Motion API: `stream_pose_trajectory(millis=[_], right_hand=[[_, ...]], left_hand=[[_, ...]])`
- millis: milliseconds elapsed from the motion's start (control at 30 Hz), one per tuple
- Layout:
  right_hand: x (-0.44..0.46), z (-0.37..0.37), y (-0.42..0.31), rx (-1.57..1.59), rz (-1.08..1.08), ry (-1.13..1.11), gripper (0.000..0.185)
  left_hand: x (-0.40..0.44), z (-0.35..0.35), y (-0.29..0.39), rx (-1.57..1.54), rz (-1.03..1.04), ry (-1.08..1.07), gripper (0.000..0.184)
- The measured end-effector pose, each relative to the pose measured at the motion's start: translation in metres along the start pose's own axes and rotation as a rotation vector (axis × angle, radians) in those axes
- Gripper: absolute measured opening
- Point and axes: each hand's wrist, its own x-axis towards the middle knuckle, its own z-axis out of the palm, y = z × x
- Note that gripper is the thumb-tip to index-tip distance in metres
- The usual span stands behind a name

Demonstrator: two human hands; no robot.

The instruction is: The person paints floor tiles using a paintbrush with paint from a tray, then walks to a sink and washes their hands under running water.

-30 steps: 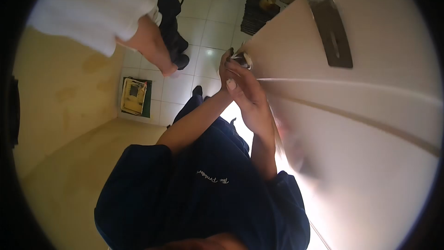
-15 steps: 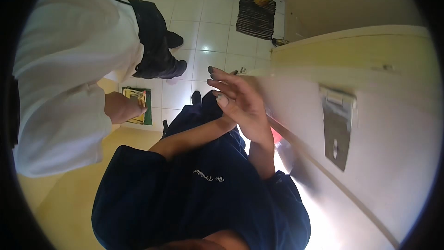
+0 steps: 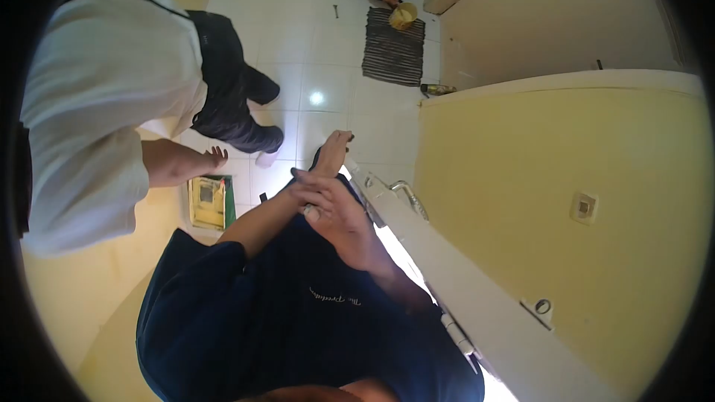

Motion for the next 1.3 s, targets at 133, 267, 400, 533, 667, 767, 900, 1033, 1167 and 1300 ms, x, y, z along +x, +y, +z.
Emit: stream_pose_trajectory(millis=[133,267,400,533,667,767,900,1033,1167,1300], right_hand=[[-0.016,0.008,0.014,0.002,-0.007,0.015,0.05],[-0.011,0.008,0.007,-0.048,-0.042,0.091,0.058],[0.013,0.013,0.002,-0.328,-0.151,0.24,0.062],[0.035,0.001,-0.002,-0.457,-0.183,0.417,0.07],[0.056,-0.008,-0.003,-0.331,-0.247,0.665,0.068],[0.071,-0.013,-0.005,-0.089,-0.405,0.804,0.063],[0.091,-0.021,-0.028,0.279,-0.568,0.82,0.057],[0.113,-0.034,-0.049,0.464,-0.737,0.85,0.06],[0.134,-0.059,-0.06,0.494,-0.83,0.936,0.059],[0.146,-0.092,-0.078,0.603,-0.795,1.038,0.056]], left_hand=[[0.052,0.023,0.001,0.06,-0.047,-0.045,0.046],[0.088,0.06,-0.012,0.311,-0.029,-0.109,0.052],[0.112,0.053,-0.042,0.728,0.0,-0.233,0.058],[0.139,0.014,-0.034,1.023,-0.161,-0.288,0.065],[0.192,-0.034,-0.086,1.05,-0.098,-0.27,0.066],[0.224,-0.078,-0.096,1.097,-0.163,-0.28,0.062],[0.293,-0.129,-0.153,1.107,-0.392,-0.441,0.051],[0.313,-0.142,-0.133,1.04,-0.39,-0.509,0.051],[0.332,-0.115,-0.083,0.965,-0.314,-0.408,0.053],[0.378,-0.095,-0.045,0.676,-0.374,-0.357,0.044]])
